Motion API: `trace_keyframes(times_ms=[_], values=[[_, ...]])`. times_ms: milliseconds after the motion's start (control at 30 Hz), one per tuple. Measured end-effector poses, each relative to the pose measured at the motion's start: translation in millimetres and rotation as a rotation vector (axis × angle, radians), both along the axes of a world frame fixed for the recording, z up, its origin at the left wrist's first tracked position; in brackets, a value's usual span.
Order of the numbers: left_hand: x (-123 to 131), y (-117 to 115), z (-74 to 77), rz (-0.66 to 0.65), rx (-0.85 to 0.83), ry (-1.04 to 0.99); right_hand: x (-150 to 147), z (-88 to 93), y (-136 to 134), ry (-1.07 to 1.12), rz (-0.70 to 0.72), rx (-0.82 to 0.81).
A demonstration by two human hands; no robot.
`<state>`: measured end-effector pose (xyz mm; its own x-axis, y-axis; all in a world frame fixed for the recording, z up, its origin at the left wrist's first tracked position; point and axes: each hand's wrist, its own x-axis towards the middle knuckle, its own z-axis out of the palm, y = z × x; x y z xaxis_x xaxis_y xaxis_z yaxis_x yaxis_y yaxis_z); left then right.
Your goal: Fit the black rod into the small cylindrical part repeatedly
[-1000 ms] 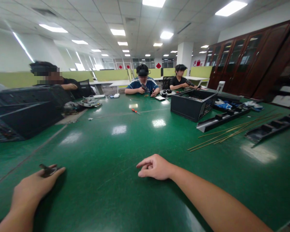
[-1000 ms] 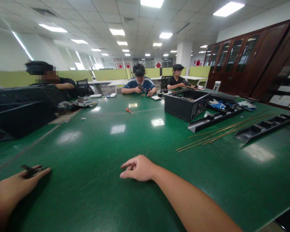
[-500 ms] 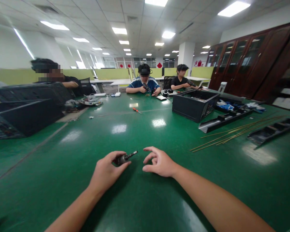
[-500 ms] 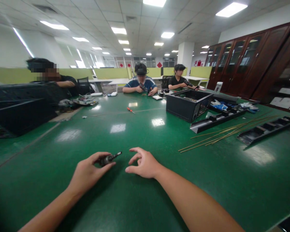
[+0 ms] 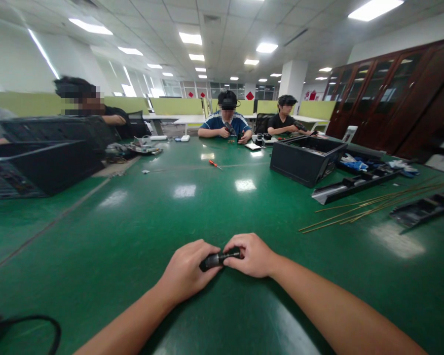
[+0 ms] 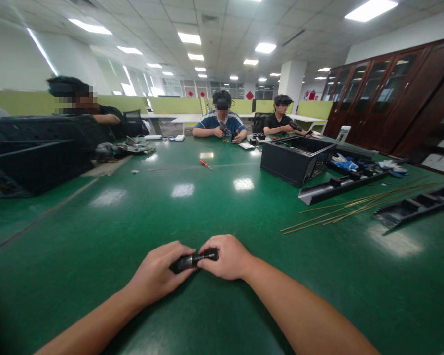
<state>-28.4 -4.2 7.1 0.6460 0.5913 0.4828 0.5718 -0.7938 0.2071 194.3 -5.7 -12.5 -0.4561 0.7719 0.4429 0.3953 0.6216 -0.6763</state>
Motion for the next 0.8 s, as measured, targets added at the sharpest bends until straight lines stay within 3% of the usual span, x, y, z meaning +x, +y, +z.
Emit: trace_keyframes(times_ms=[333,800], values=[[2.8,-2.9,-3.4,0.022,-0.082,-0.013,0.9,-1.5,0.9,-0.061,0.017,0.058],[2.3,-1.9,-3.5,0.031,-0.003,-0.014,2.2,-0.7,2.7,-0.105,0.007,0.056]])
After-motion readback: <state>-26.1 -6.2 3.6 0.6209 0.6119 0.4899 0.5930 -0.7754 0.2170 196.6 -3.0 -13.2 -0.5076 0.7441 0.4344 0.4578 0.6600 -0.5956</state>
